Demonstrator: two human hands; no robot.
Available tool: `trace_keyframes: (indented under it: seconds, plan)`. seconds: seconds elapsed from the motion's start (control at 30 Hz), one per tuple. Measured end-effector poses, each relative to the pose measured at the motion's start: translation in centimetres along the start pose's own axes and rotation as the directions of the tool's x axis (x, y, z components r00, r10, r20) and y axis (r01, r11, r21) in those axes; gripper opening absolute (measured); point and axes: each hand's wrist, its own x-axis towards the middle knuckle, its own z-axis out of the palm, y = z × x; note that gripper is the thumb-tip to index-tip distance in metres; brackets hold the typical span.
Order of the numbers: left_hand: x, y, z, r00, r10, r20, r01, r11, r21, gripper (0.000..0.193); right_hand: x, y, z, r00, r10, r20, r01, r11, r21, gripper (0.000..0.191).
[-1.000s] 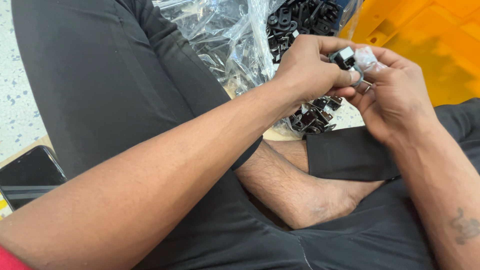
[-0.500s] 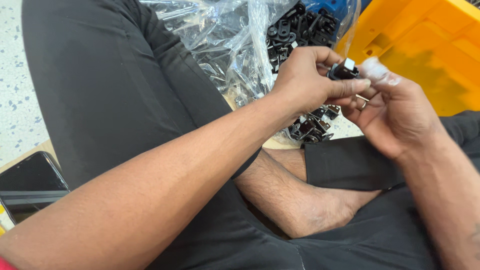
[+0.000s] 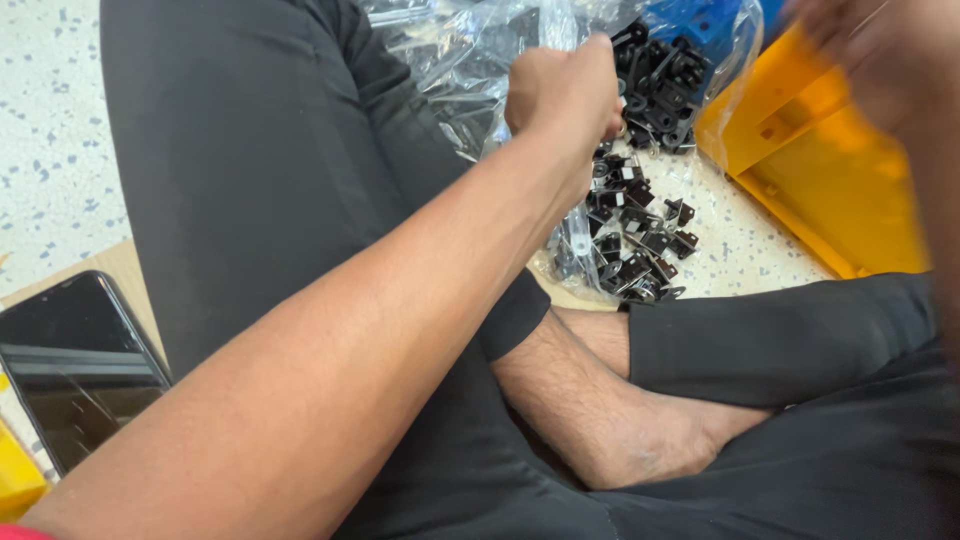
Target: The person sits on the floor and repeatedly picks up small black metal parts from a plastic bag. They wipe each part with a white cloth and place it on a cardboard sheet. The person continues this process for multiple parts throughout the clip.
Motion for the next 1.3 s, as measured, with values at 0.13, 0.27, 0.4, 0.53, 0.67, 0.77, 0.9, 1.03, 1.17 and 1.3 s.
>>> trace_keyframes:
  seconds: [0.13,0.27,0.4,0.53,0.67,0.77,0.9,1.03,1.17,1.3]
  plan:
    - [0.0,0.1,0.5,0.999,-0.030,-0.018,0.027,0.992,-0.120,0.036,-3.6,6.8,5.4,0.925,0.314,0.213,-0.287,0.946,-0.148,0.034]
    - [-0.7,-0.1,0.8,0.999,-0.030,0.031,0.033,0.996,-0.084,0.035,-3.6,12.3,6.6,0.911,0.277,0.307,-0.002,0.745,-0.667,0.040]
    - [-0.9,-0.3,0.9,0.999,-0.011,0.049,0.015,0.997,-0.074,0.034,-2.6,12.1,7.4,0.851,0.455,0.263,-0.204,0.748,-0.631,0.030]
    - [-0.8,-0.5,0.5,0.996,-0.007,0.093,0.013,0.998,-0.068,0.030,-2.0,9.1,8.2,0.898,0.417,0.142,-0.316,0.835,-0.450,0.023]
    - [-0.8,-0.7,0.8,0.994,-0.017,0.108,0.020,0.999,-0.034,0.030,1.1,6.1,8.7,0.965,0.207,0.162,-0.171,0.963,-0.210,0.029]
    - [-0.8,-0.8,0.9,0.992,-0.028,0.126,0.031,0.999,-0.022,0.027,2.9,4.8,11.1,0.949,0.127,0.289,-0.038,0.955,-0.296,0.027]
    - [-0.7,-0.5,1.2,0.993,-0.046,0.109,0.046,0.999,0.008,0.026,2.6,4.0,15.4,0.953,0.128,0.274,0.056,0.815,-0.577,0.024]
    - [-0.8,-0.1,1.1,0.994,-0.055,0.094,0.053,0.998,0.018,0.023,1.8,4.0,16.0,0.970,0.093,0.226,0.067,0.789,-0.610,0.023]
    - [-1.1,0.1,0.8,0.993,-0.027,0.116,0.030,0.999,-0.020,0.019,1.1,3.9,12.4,0.943,0.181,0.278,0.028,0.791,-0.611,0.022]
    - [-1.5,0.2,0.7,0.990,-0.022,0.137,0.023,1.000,-0.004,0.017,-0.5,3.8,8.8,0.891,0.320,0.321,-0.176,0.897,-0.406,0.031]
